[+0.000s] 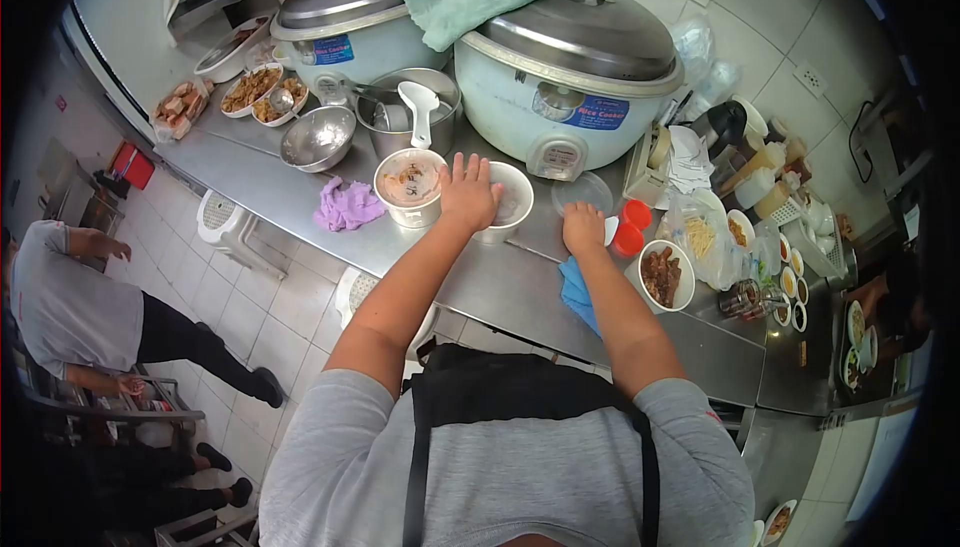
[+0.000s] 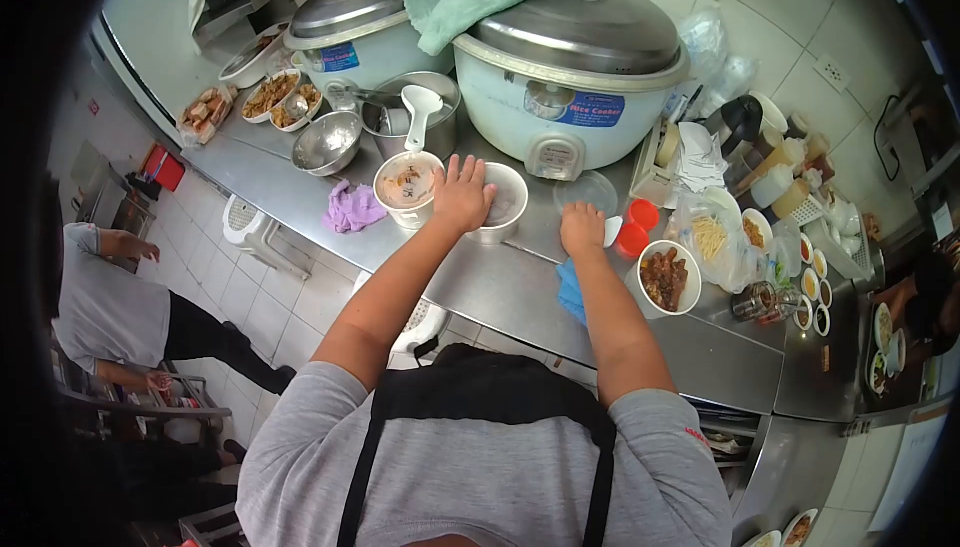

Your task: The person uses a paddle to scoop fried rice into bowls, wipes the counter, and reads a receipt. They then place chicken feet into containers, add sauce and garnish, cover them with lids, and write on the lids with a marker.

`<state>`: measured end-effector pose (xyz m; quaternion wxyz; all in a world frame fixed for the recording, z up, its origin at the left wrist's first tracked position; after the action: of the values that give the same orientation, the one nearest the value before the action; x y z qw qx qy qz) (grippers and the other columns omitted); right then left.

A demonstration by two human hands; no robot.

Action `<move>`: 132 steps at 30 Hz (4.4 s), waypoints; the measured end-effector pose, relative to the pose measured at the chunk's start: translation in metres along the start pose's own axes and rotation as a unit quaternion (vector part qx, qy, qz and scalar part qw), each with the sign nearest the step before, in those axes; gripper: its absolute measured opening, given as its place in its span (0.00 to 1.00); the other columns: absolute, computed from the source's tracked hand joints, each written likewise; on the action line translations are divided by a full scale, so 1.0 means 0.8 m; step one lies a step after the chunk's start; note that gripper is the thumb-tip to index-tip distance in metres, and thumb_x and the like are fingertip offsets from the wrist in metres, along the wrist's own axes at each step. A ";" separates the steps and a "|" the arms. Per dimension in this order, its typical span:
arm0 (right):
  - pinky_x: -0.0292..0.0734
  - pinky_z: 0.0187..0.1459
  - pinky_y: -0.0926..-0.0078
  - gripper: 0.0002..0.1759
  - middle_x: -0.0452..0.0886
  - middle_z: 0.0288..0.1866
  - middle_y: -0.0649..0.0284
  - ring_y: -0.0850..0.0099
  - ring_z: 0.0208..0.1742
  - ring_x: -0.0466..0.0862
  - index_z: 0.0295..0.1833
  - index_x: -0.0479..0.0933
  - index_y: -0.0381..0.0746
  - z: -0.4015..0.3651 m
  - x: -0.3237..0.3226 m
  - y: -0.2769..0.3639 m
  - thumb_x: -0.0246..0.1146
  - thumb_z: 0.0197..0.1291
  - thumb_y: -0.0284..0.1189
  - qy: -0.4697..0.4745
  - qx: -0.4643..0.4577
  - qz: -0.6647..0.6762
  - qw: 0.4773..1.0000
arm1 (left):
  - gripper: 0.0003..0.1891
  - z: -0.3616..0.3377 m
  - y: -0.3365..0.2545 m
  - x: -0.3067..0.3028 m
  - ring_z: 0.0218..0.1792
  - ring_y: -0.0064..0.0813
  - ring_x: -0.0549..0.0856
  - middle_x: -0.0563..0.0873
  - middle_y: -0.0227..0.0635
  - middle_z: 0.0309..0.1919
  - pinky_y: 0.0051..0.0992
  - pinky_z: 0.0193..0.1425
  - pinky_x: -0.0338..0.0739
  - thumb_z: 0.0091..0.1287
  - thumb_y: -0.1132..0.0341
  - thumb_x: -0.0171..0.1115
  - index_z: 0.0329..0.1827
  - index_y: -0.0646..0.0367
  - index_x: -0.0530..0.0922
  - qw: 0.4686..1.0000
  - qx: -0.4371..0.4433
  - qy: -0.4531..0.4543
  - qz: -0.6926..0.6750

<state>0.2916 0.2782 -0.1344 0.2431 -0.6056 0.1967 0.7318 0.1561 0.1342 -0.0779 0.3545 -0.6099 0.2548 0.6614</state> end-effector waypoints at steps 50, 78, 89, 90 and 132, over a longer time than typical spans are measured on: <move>0.64 0.50 0.65 0.18 0.68 0.43 0.50 0.54 0.48 0.69 0.49 0.69 0.35 -0.170 -0.091 -0.244 0.50 0.49 0.17 -0.155 0.179 0.314 0.920 | 0.19 -0.046 -0.368 0.020 0.43 0.43 0.75 0.73 0.42 0.47 0.35 0.45 0.70 0.58 0.64 0.50 0.52 0.59 0.68 0.936 0.175 0.011 -0.307; 0.64 0.47 0.64 0.09 0.77 0.35 0.65 0.65 0.42 0.74 0.31 0.79 0.45 -0.264 -0.085 -0.244 0.55 0.43 0.25 -0.057 0.028 0.012 0.998 | 0.10 -0.088 -0.093 0.003 0.31 0.46 0.78 0.78 0.50 0.27 0.34 0.36 0.71 0.56 0.65 0.52 0.32 0.64 0.74 0.932 -0.079 -0.041 -0.352; 0.71 0.32 0.74 0.17 0.78 0.26 0.55 0.66 0.28 0.78 0.35 0.77 0.32 0.022 -0.061 -0.292 0.58 0.49 0.37 -0.077 0.250 0.558 0.788 | 0.15 0.007 -0.188 -0.052 0.37 0.35 0.79 0.80 0.45 0.35 0.28 0.42 0.72 0.55 0.62 0.56 0.42 0.63 0.74 0.886 0.077 -0.033 -0.456; 0.70 0.35 0.72 0.18 0.79 0.29 0.54 0.63 0.31 0.78 0.35 0.77 0.32 0.041 -0.045 -0.295 0.58 0.49 0.39 -0.041 0.248 0.497 0.830 | 0.16 0.026 -0.217 -0.039 0.38 0.34 0.79 0.79 0.45 0.35 0.28 0.42 0.71 0.56 0.62 0.55 0.43 0.63 0.74 0.890 0.105 0.017 -0.443; 0.65 0.31 0.78 0.11 0.70 0.23 0.61 0.73 0.28 0.71 0.21 0.69 0.34 -0.176 -0.118 -0.129 0.56 0.53 0.27 0.069 -0.036 0.590 0.804 | 0.07 -0.032 -0.063 -0.063 0.22 0.31 0.77 0.79 0.40 0.20 0.25 0.28 0.71 0.54 0.70 0.59 0.25 0.65 0.73 0.824 -0.126 -0.284 -0.473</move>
<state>0.4786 0.2681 -0.0674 -0.2717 -0.4302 0.5059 0.6966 0.2118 0.1379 -0.0262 0.6010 -0.4796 -0.2624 0.5830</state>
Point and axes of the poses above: each hand's wrist, its own z-axis towards the middle knuckle, its own x-axis out of the palm, y = z × x, the point moved 7 cm from there along z, towards the middle knuckle
